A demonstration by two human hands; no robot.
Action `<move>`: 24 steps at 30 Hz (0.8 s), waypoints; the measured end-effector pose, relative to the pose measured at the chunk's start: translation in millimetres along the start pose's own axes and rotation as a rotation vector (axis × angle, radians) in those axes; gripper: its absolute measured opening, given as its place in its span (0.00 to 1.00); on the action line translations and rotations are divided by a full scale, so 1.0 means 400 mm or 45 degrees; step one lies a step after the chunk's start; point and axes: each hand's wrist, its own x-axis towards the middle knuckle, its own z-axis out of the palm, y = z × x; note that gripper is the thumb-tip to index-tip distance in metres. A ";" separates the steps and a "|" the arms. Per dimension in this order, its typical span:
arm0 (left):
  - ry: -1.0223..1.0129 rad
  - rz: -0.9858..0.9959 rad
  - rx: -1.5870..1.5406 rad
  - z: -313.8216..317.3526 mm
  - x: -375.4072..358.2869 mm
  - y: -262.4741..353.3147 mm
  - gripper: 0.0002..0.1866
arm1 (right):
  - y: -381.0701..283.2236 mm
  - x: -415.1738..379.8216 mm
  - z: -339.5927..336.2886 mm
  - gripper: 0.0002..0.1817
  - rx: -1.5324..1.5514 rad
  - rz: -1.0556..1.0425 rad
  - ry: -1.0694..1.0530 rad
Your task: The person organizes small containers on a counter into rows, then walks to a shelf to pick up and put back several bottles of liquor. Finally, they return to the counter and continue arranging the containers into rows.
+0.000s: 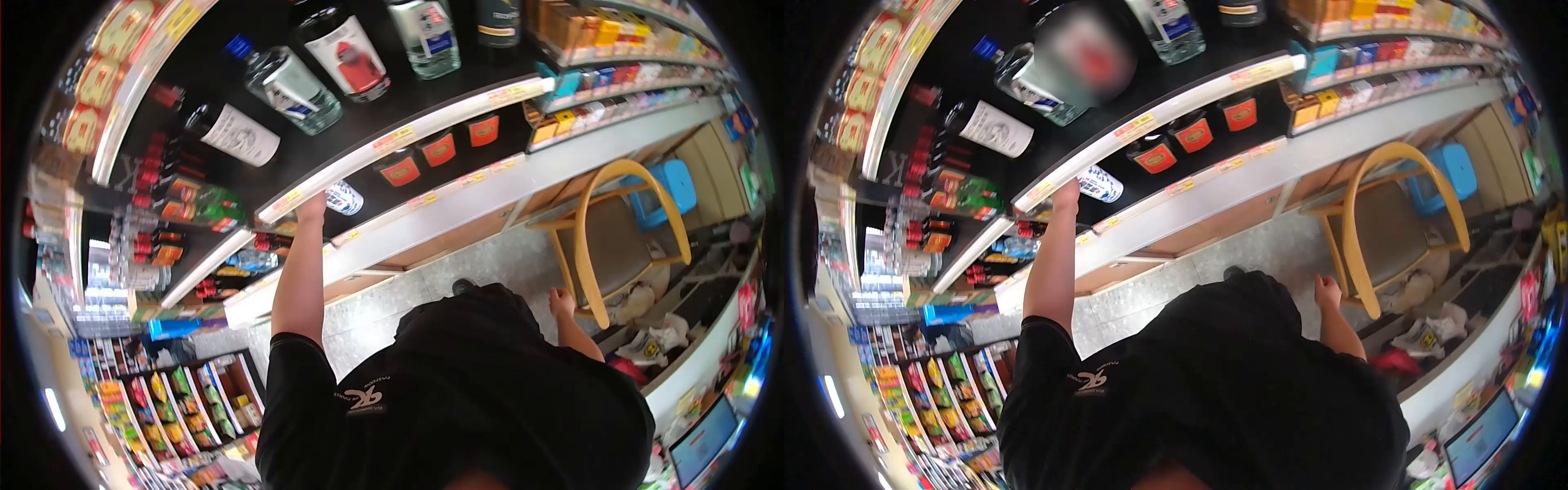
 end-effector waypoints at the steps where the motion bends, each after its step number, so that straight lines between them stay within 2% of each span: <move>1: 0.026 -0.039 0.002 0.000 -0.005 -0.017 0.20 | -0.018 0.012 0.000 0.20 0.002 -0.051 0.028; 3: 0.004 0.040 0.152 0.004 0.010 -0.063 0.21 | -0.043 0.036 0.013 0.19 -0.034 -0.160 0.055; 4: 0.034 0.003 0.159 0.004 0.016 -0.081 0.21 | -0.072 0.048 0.021 0.19 -0.043 -0.226 0.104; 5: 0.037 0.084 0.327 0.007 0.022 -0.094 0.20 | -0.115 0.050 0.019 0.19 -0.055 -0.262 0.080; 6: 0.029 0.166 0.498 0.012 0.026 -0.107 0.20 | -0.148 0.043 0.010 0.21 0.076 -0.150 -0.055; 7: 0.030 0.178 0.414 0.017 0.029 -0.117 0.19 | -0.182 0.029 0.004 0.23 0.199 -0.028 -0.190; 8: -0.076 0.187 0.694 0.006 0.031 -0.105 0.18 | -0.190 0.037 0.017 0.23 0.180 -0.046 -0.215; 9: -0.032 0.246 0.671 -0.002 0.018 -0.099 0.17 | -0.198 0.043 0.028 0.22 0.223 -0.042 -0.224; 15: 0.144 0.315 0.486 0.032 0.011 -0.119 0.16 | -0.149 0.057 0.105 0.18 0.242 -0.043 -0.329; 17: 0.029 0.291 0.458 -0.001 -0.014 -0.085 0.15 | -0.132 0.044 0.105 0.18 0.209 -0.013 -0.359; 19: 0.119 0.130 -0.242 -0.003 -0.043 -0.081 0.13 | -0.128 0.029 0.098 0.18 0.142 0.115 -0.417; 20: 0.245 0.215 -0.393 -0.002 -0.063 -0.081 0.13 | -0.132 0.019 0.095 0.18 0.134 0.095 -0.425; 21: 0.208 0.224 -0.471 -0.030 -0.087 -0.065 0.14 | -0.143 0.008 0.089 0.18 0.089 0.148 -0.463; 22: 0.319 0.274 -0.518 -0.045 -0.104 -0.058 0.15 | -0.163 0.001 0.085 0.19 0.043 0.203 -0.500; 24: 0.299 0.253 -0.529 -0.106 -0.167 -0.043 0.24 | -0.226 -0.049 0.083 0.19 0.084 0.222 -0.457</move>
